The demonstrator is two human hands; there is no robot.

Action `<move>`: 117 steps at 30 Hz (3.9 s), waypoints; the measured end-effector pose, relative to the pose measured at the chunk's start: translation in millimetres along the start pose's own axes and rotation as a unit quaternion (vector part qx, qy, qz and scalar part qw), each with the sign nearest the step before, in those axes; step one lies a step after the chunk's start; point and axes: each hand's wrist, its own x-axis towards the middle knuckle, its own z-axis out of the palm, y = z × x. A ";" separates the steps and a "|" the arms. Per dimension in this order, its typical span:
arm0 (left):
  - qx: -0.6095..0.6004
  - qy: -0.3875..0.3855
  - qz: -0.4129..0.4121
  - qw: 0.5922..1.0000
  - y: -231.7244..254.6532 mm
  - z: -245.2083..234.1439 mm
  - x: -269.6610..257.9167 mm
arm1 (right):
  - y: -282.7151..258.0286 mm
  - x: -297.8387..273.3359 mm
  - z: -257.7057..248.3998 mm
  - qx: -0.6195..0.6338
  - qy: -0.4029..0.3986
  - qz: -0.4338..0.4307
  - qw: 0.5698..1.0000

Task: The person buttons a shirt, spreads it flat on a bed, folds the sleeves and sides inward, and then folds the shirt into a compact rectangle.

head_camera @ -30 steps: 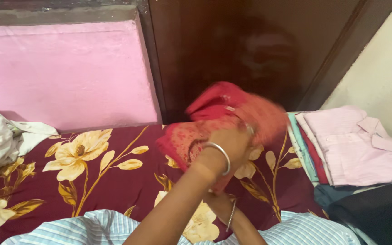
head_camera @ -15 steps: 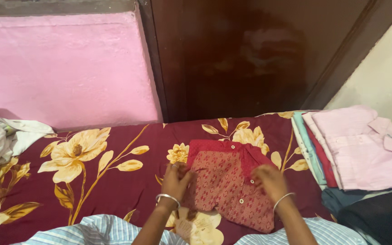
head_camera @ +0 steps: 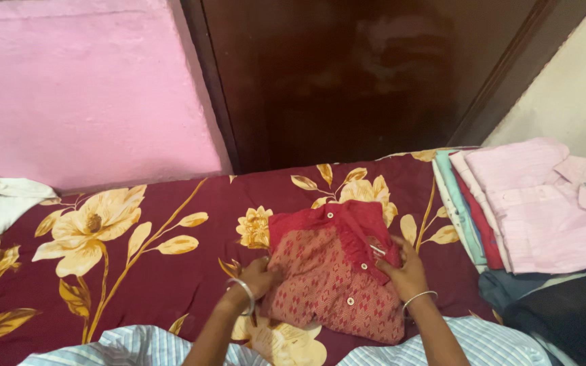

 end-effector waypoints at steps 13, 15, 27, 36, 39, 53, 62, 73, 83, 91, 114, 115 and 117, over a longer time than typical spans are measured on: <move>-0.097 0.056 0.147 0.983 54.2 -15.4 -22.0 | -109.4 -40.6 28.0 -0.148 0.124 -0.159 0.968; -0.095 0.014 0.141 0.985 66.2 -7.2 -23.1 | -108.6 -38.7 26.3 -0.083 0.102 -0.134 0.982; -0.341 0.077 0.227 0.909 49.4 -21.8 -5.6 | -170.1 22.5 26.8 -0.030 -0.086 -0.121 0.988; -0.338 0.153 0.073 0.926 -44.6 10.0 68.1 | 14.5 38.5 -12.3 -0.023 -0.064 0.086 0.994; -0.275 0.153 0.023 0.949 -45.5 13.8 61.9 | 30.3 38.3 -19.9 0.032 -0.053 0.150 0.987; -0.496 -0.034 -0.026 0.867 56.1 -22.4 -0.1 | -29.4 31.5 -0.5 0.062 0.082 0.035 0.994; -0.243 0.054 -0.042 0.968 7.4 -4.8 2.4 | -47.9 29.4 -2.1 0.270 -0.122 0.136 0.945; -0.187 0.070 0.024 0.980 -16.5 -2.2 -23.6 | -60.9 34.0 6.5 0.269 -0.074 0.050 0.959; -0.373 0.150 0.072 0.913 -1.5 -2.4 -17.3 | -39.5 43.1 5.2 0.194 -0.017 0.159 0.968; -0.305 0.090 -0.030 0.947 26.2 -9.6 -44.5 | -48.1 30.3 -15.1 -0.100 -0.140 0.274 0.946; 0.273 0.518 0.235 0.776 60.8 -41.3 -120.2 | -88.4 -29.9 47.3 -0.482 -0.055 0.076 0.871; 0.154 0.396 0.211 0.880 67.5 -37.4 -113.7 | -90.5 -32.6 50.6 -0.422 0.010 -0.004 0.907; 0.000 0.188 0.118 0.975 75.3 -25.5 -95.1 | -84.2 -31.1 57.5 -0.357 0.077 -0.082 0.927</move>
